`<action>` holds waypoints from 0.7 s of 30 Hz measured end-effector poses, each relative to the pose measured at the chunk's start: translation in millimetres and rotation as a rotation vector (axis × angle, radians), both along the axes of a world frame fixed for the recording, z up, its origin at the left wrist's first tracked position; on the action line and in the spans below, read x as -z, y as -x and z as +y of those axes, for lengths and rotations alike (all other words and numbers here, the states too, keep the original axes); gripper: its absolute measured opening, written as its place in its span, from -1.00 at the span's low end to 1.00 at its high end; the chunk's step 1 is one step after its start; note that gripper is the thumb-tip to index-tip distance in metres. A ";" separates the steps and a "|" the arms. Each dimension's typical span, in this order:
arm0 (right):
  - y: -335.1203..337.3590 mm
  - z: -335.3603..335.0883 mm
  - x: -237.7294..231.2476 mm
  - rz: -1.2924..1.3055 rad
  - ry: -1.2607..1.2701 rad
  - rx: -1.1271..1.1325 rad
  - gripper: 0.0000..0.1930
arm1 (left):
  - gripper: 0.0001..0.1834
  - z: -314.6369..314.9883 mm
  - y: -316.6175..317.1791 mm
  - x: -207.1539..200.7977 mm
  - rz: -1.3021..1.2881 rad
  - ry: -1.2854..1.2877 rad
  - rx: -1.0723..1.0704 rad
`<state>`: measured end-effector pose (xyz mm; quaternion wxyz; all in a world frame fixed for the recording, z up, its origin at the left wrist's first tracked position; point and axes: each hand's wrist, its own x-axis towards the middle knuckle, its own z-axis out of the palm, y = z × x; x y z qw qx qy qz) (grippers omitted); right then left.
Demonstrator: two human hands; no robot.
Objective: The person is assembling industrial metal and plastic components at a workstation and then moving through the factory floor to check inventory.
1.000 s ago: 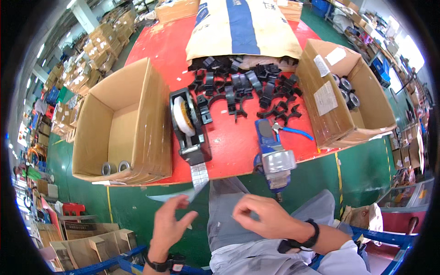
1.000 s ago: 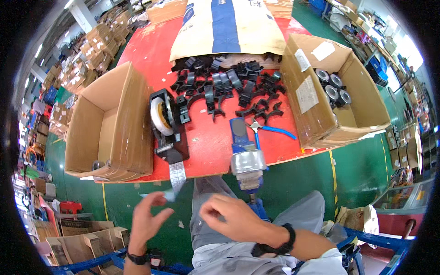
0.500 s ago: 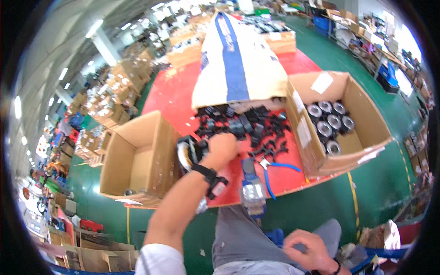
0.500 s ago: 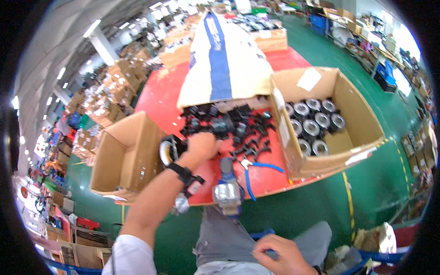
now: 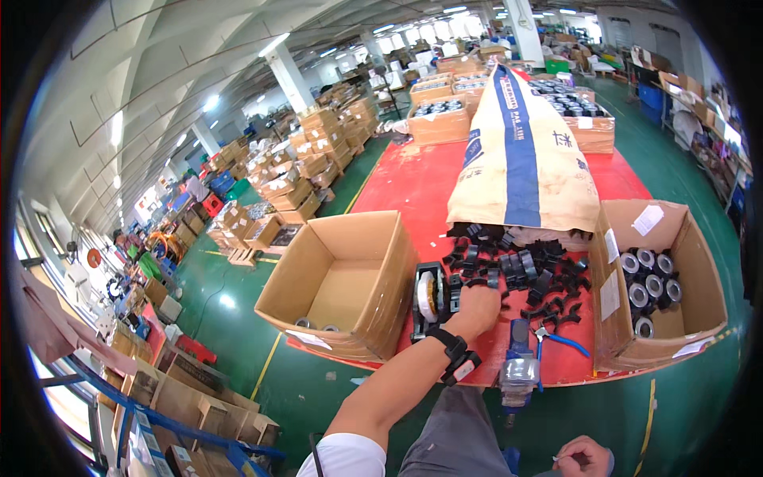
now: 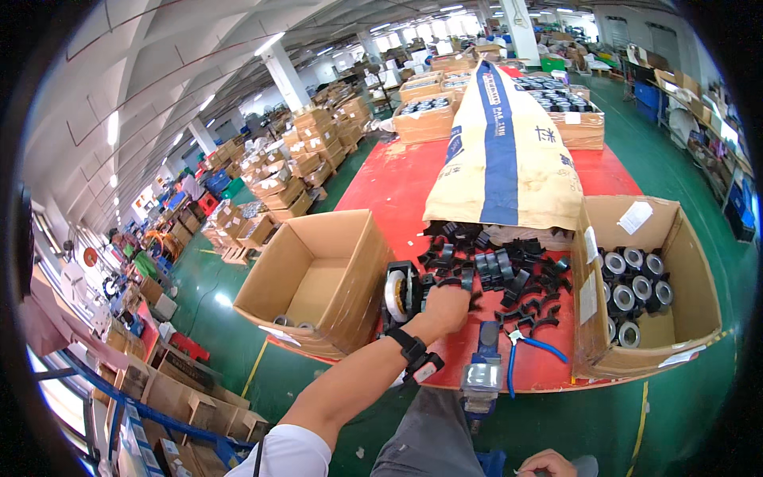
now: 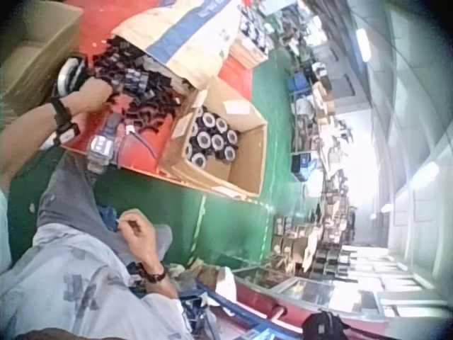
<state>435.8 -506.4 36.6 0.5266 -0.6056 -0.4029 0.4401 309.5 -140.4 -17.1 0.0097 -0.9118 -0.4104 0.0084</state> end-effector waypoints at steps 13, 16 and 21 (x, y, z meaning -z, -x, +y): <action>6.1 16.4 -23.0 0.012 -0.054 0.025 -0.93 | -0.62 -141.7 103.0 -77.5 -1.144 1.411 0.070; 13.1 20.2 -25.8 0.058 -0.103 -0.016 -0.93 | -0.59 -169.8 108.0 -44.7 -1.143 1.506 -0.056; 20.5 24.3 -27.8 0.015 -0.056 -0.113 -0.94 | -0.56 -197.1 106.4 -9.5 -1.154 1.554 -0.230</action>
